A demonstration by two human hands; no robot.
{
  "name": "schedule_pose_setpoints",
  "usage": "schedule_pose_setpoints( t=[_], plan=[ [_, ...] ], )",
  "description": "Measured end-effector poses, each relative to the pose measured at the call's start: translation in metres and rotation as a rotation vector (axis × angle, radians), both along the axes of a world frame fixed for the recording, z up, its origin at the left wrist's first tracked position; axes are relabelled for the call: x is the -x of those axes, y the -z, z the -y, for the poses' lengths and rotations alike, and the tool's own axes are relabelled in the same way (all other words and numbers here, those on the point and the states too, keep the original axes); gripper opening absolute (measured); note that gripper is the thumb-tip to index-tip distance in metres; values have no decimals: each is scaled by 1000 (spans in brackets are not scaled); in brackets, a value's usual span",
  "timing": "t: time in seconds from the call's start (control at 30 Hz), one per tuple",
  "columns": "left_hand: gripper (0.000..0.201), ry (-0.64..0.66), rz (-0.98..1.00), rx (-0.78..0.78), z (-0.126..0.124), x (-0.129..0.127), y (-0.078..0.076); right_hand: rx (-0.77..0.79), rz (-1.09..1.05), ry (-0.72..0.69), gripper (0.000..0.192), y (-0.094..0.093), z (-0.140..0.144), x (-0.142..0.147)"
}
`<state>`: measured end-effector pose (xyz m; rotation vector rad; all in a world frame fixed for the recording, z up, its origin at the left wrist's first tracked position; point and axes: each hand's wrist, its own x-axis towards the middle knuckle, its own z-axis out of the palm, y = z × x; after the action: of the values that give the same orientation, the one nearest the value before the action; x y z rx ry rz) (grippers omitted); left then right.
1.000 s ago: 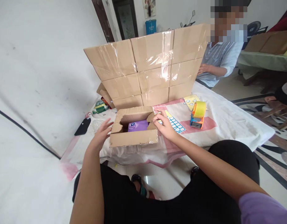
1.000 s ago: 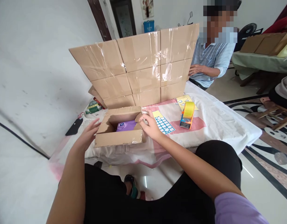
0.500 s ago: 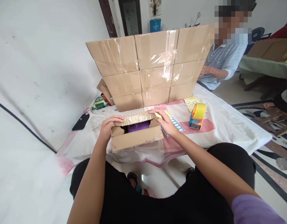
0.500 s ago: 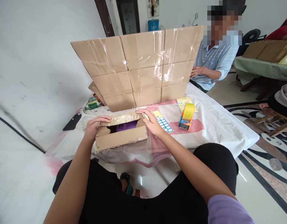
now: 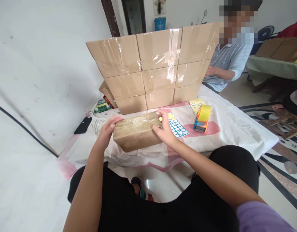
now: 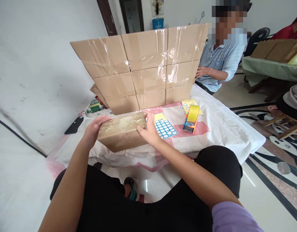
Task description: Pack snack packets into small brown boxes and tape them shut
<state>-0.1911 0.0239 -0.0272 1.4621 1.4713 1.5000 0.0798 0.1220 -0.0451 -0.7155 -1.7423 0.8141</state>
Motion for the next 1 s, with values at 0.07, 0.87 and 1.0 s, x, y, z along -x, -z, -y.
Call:
schedule_pose_setpoints(
  t=[0.07,0.87,1.0],
  plan=[
    [53,16,-156,51,3,2,-5,34,-17,-11,73,0,-2,3],
    [34,-42,-900,-80,-6,-47,-10,453,-337,771,46,-33,-114,-182],
    [37,-76,-1049,-175,-1,-47,-13,717,-322,643,28,-14,-128,-184]
  ],
)
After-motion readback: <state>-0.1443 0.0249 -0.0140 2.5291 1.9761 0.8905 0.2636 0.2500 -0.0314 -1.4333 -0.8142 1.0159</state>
